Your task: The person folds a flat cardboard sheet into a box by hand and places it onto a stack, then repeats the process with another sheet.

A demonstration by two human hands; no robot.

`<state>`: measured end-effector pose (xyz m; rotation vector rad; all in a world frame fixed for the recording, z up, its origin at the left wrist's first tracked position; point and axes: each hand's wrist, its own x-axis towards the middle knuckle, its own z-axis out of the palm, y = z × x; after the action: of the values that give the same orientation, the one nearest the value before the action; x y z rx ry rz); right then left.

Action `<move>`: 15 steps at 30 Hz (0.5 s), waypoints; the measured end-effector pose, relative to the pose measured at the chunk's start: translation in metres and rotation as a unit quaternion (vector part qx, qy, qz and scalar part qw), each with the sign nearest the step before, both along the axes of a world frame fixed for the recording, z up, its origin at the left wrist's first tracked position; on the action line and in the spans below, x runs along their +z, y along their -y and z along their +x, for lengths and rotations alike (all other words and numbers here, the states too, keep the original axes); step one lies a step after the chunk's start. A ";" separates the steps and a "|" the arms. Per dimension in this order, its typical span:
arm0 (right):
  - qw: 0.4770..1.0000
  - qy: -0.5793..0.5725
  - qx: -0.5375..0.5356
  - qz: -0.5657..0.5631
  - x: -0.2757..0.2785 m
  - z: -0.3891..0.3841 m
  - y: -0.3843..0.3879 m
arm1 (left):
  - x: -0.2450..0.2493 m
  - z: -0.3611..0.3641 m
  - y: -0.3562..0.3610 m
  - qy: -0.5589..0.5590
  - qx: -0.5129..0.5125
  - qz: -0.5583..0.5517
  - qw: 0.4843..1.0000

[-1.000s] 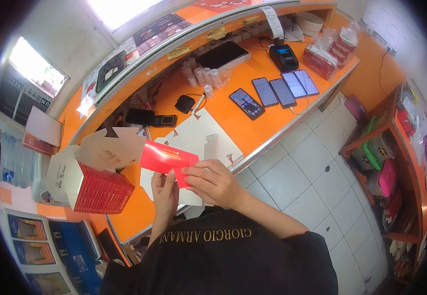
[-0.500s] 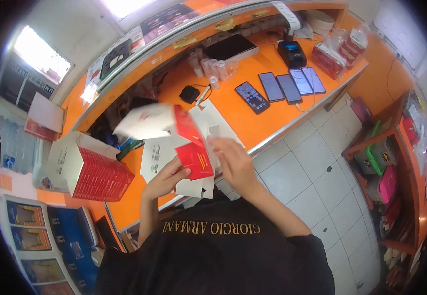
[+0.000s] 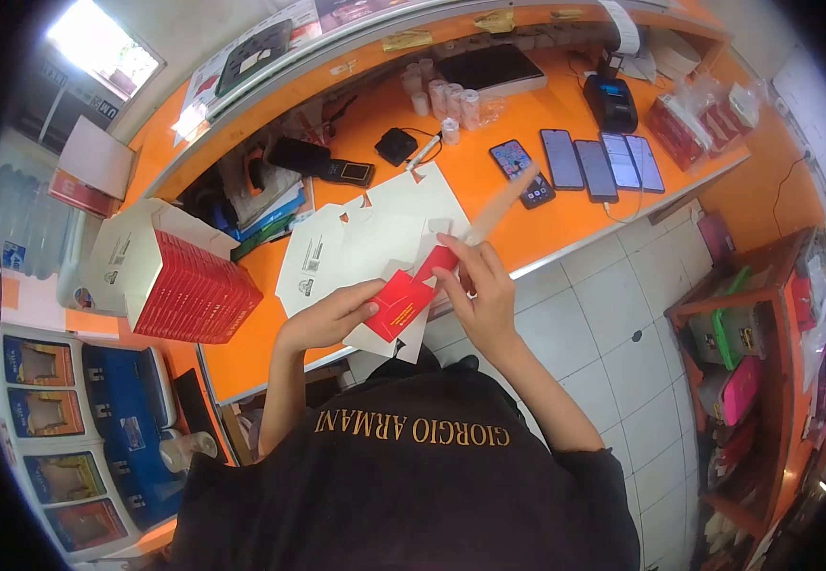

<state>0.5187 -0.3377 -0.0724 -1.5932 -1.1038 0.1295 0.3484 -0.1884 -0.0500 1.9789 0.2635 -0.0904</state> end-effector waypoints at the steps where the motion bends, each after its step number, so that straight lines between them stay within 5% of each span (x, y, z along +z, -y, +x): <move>1: 1.000 0.012 0.025 -0.010 -0.001 0.001 0.000 | 0.000 0.001 0.001 0.002 0.011 -0.010 1.000; 5: 0.979 0.136 0.150 -0.040 -0.005 0.004 0.000 | -0.012 0.005 -0.001 -0.008 0.065 -0.079 0.995; 7: 0.966 0.195 0.161 -0.053 -0.012 0.001 -0.001 | -0.016 0.010 -0.003 0.039 0.025 0.024 0.999; 10: 0.982 0.169 0.088 -0.018 -0.013 0.001 -0.004 | 0.011 0.015 -0.001 -0.103 0.056 -0.025 0.993; 15: 0.988 0.152 0.029 -0.018 -0.011 -0.003 -0.003 | -0.013 0.012 -0.007 -0.033 0.037 -0.020 0.999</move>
<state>0.5160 -0.3344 -0.0835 -1.6494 -1.3898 -0.0575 0.3603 -0.1814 -0.0631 1.9269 0.3750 -0.1122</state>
